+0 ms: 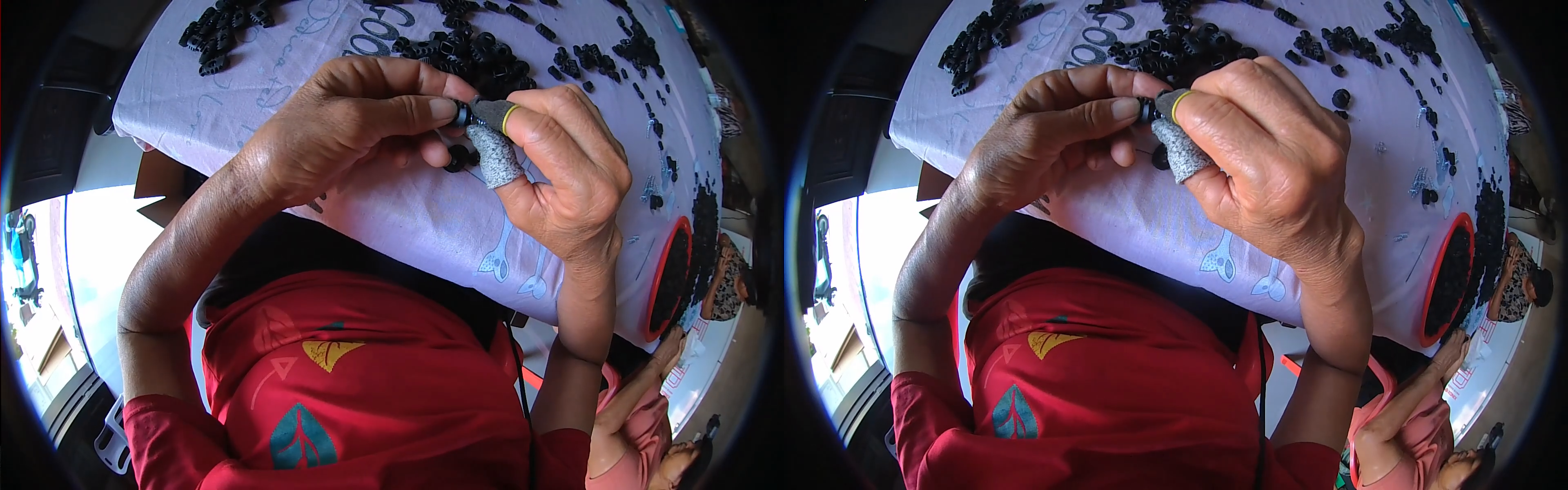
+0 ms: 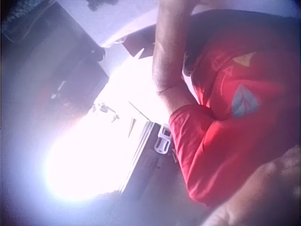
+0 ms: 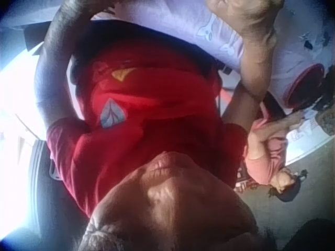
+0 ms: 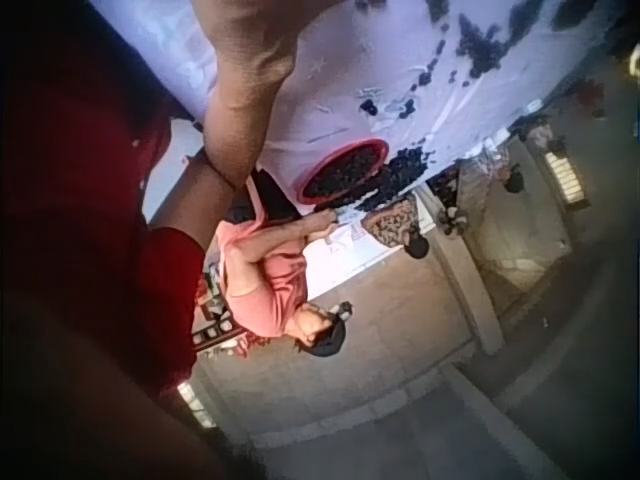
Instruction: The person assembles small plastic parts by manually inserting metal inserts into them while wearing a finger protector.
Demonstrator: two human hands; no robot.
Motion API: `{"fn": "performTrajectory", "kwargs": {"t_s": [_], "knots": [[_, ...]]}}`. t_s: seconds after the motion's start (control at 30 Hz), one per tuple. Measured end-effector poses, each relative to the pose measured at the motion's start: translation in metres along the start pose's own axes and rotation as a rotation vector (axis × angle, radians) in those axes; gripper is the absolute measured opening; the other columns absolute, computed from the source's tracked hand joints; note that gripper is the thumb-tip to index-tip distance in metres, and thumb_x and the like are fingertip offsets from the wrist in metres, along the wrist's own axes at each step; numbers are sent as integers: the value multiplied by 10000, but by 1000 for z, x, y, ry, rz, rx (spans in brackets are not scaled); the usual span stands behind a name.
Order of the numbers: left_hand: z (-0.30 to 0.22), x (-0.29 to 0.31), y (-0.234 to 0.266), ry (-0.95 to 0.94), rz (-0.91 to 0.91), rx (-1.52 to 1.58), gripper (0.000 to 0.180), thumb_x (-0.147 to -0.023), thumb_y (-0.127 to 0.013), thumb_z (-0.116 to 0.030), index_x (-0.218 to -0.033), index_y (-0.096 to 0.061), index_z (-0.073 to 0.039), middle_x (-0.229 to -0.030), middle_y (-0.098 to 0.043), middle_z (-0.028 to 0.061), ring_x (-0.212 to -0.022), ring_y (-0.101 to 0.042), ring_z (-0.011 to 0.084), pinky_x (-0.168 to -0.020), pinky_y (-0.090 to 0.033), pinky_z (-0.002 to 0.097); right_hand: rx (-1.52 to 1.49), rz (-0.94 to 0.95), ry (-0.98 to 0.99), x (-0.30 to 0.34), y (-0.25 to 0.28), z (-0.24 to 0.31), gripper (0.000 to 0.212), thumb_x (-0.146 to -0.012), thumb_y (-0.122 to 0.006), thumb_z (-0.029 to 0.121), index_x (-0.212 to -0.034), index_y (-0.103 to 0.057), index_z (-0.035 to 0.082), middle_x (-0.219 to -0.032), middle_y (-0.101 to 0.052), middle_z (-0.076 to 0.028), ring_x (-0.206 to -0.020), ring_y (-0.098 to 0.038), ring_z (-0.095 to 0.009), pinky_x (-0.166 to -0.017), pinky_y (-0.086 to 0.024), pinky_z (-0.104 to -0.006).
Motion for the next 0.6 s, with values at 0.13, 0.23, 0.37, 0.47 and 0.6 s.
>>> {"fn": "performTrajectory", "kwargs": {"t_s": [0.13, 0.23, 0.37, 0.47, 0.6], "knots": [[-1, 0, 1, -1, 9, -9, 292, -1011, -618, -173, -1269, -615, -36, -939, -704, 19, -754, -653, 43, -663, -498, 161, -13, -33, -21, 1, -2, -1, 206, -716, -768, -48, -890, -663, -15, -869, -672, -119, -744, -658, -248, -646, -545, -311], [-3, 1, 1, 2, 21, -2, 295, -1012, -618, -188, -1267, -613, -38, -933, -709, 18, -752, -657, 42, -647, -488, 155, -71, -15, -63, 1, -2, -3, 199, -738, -768, -42, -910, -671, -19, -885, -684, -118, -759, -669, -238, -657, -548, -303], [-3, 1, 1, 7, 43, 13, 321, -1019, -609, -204, -1289, -599, -30, -964, -707, 24, -754, -657, 39, -634, -487, 150, -116, -21, -65, 2, 0, -5, 222, -761, -774, -21, -971, -702, -21, -902, -697, -112, -775, -676, -210, -655, -540, -284], [-7, 1, 4, 19, 34, 137, 354, -1024, -604, -220, -1316, -580, -21, -1020, -700, 39, -756, -656, 38, -628, -489, 145, -91, -13, -169, 0, 10, -8, 190, -809, -743, -25, -997, -714, -31, -881, -681, -85, -726, -638, -156, -611, -511, -264], [-4, -2, 7, 2, 59, 119, 371, -1033, -590, -227, -1339, -563, -18, -1054, -685, 50, -777, -661, 49, -635, -500, 147, -47, 80, -332, 7, 13, -23, 168, -796, -723, -42, -961, -689, -41, -841, -662, -95, -687, -635, -202, -601, -503, -291]]}}
Point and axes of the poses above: each hand's wrist, its own x-axis away from the middle knuckle, its own y-axis out of the back of the hand, z = x × y, the point moved 3 cm from there along -x, towards the middle knuckle
